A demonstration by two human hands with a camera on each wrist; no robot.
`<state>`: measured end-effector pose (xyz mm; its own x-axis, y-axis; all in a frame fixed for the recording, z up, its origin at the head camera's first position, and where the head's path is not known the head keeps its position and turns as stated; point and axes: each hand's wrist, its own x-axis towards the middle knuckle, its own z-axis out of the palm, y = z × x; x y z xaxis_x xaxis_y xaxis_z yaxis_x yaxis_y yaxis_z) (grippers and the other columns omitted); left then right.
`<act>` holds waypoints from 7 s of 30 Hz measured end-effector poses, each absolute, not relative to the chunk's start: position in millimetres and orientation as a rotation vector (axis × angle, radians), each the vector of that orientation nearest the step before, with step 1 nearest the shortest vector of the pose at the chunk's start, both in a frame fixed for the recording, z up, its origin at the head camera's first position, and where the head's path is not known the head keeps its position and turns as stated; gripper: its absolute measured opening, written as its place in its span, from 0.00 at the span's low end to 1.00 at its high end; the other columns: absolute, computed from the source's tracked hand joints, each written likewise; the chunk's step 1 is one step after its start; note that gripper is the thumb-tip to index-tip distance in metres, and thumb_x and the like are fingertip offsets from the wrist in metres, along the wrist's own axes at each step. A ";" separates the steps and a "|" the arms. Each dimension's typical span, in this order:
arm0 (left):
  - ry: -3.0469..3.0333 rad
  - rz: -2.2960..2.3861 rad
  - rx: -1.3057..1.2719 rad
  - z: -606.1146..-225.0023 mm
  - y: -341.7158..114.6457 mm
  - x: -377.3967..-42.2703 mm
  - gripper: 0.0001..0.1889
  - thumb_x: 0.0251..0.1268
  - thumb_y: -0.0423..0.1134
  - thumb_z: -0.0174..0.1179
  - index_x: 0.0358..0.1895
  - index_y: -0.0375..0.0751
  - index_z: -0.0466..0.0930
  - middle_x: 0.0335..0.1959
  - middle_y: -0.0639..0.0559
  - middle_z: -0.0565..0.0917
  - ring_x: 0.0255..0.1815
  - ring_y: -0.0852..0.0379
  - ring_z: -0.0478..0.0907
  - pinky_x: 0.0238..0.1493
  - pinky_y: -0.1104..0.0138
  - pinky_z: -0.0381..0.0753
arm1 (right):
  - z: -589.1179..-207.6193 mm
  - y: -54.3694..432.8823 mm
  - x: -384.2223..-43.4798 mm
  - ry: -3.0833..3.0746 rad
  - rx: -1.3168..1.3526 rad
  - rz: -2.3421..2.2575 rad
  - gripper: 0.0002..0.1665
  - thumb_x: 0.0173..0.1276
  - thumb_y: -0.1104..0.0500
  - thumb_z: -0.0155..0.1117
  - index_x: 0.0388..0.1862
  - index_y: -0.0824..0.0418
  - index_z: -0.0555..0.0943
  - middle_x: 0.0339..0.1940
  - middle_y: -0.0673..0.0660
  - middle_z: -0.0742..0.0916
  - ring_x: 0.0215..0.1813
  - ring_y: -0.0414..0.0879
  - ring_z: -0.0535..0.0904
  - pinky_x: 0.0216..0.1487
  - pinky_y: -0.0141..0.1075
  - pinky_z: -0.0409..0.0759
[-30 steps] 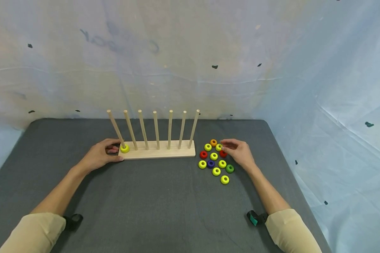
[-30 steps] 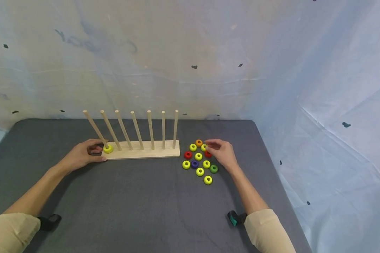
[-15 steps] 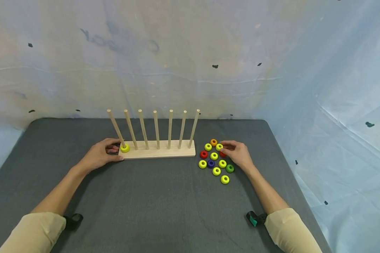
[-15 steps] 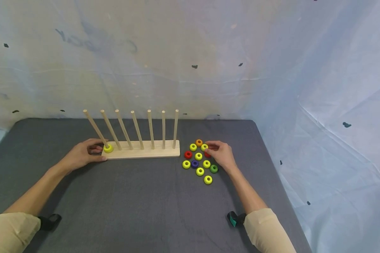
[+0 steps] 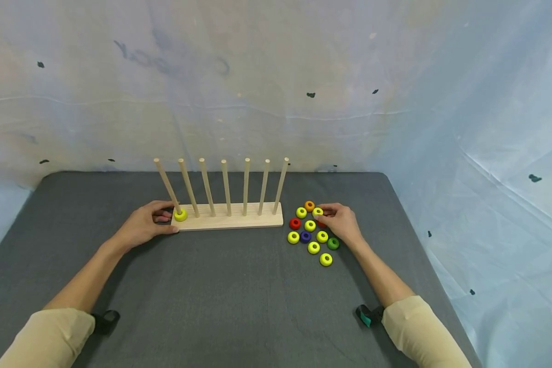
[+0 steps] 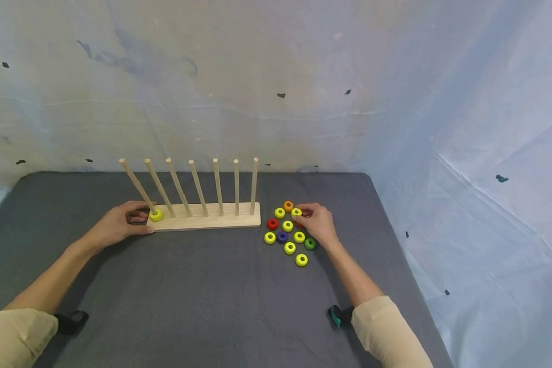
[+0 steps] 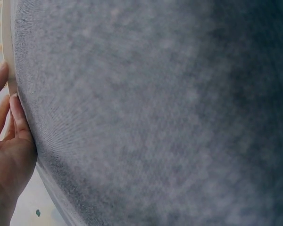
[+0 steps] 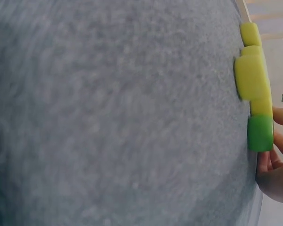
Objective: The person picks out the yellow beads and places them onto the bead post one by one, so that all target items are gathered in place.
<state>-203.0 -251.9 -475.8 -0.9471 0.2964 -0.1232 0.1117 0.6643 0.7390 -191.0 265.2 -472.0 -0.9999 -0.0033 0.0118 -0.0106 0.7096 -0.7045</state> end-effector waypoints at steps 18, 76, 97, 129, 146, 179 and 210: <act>2.641 1.154 0.344 -476.5 -252.4 -202.5 0.41 0.61 0.43 0.72 0.74 0.33 0.63 0.65 0.35 0.68 0.58 0.42 0.73 0.56 0.51 0.76 | -474.2 266.6 -191.3 -2.823 0.033 1.207 0.17 0.68 0.53 0.70 0.53 0.58 0.87 0.43 0.57 0.87 0.41 0.48 0.81 0.39 0.40 0.80; 2.638 1.158 0.344 -469.8 -251.7 -199.4 0.40 0.62 0.44 0.71 0.73 0.34 0.64 0.63 0.38 0.70 0.57 0.44 0.73 0.56 0.51 0.74 | -395.4 235.3 -194.7 -2.521 0.362 1.487 0.22 0.66 0.52 0.72 0.57 0.56 0.85 0.36 0.54 0.91 0.41 0.53 0.87 0.45 0.33 0.84; 2.647 1.148 0.340 -469.1 -252.4 -200.6 0.39 0.61 0.43 0.71 0.73 0.34 0.64 0.62 0.38 0.70 0.56 0.45 0.73 0.55 0.53 0.75 | -318.2 198.7 -179.6 -2.524 0.528 1.388 0.18 0.67 0.69 0.68 0.55 0.72 0.81 0.46 0.68 0.87 0.46 0.59 0.86 0.43 0.29 0.83; 2.640 1.180 0.355 -475.5 -250.1 -200.4 0.40 0.62 0.40 0.71 0.74 0.31 0.62 0.64 0.36 0.68 0.59 0.41 0.72 0.58 0.49 0.74 | -276.0 161.0 -196.8 -2.395 0.802 1.359 0.17 0.64 0.70 0.69 0.52 0.73 0.83 0.45 0.66 0.87 0.45 0.56 0.85 0.47 0.38 0.84; 2.630 1.163 0.344 -471.4 -249.7 -202.8 0.42 0.61 0.42 0.72 0.74 0.32 0.61 0.63 0.36 0.69 0.57 0.43 0.72 0.55 0.52 0.74 | -286.8 140.4 -222.5 -2.461 0.867 1.317 0.20 0.64 0.63 0.72 0.55 0.63 0.84 0.47 0.57 0.89 0.45 0.45 0.86 0.49 0.35 0.84; 2.616 1.174 0.331 -470.6 -247.1 -200.1 0.42 0.61 0.42 0.72 0.74 0.32 0.61 0.64 0.36 0.69 0.58 0.43 0.72 0.56 0.51 0.74 | -276.4 67.1 -225.4 -2.452 1.144 1.391 0.19 0.67 0.61 0.70 0.57 0.62 0.83 0.50 0.54 0.87 0.46 0.36 0.84 0.49 0.28 0.82; 2.617 1.170 0.328 -468.6 -245.2 -199.1 0.41 0.61 0.43 0.72 0.74 0.31 0.62 0.64 0.36 0.69 0.58 0.42 0.72 0.58 0.50 0.74 | -266.2 15.3 -229.8 -2.594 1.212 1.525 0.20 0.69 0.61 0.67 0.59 0.61 0.81 0.52 0.53 0.86 0.48 0.34 0.83 0.51 0.24 0.80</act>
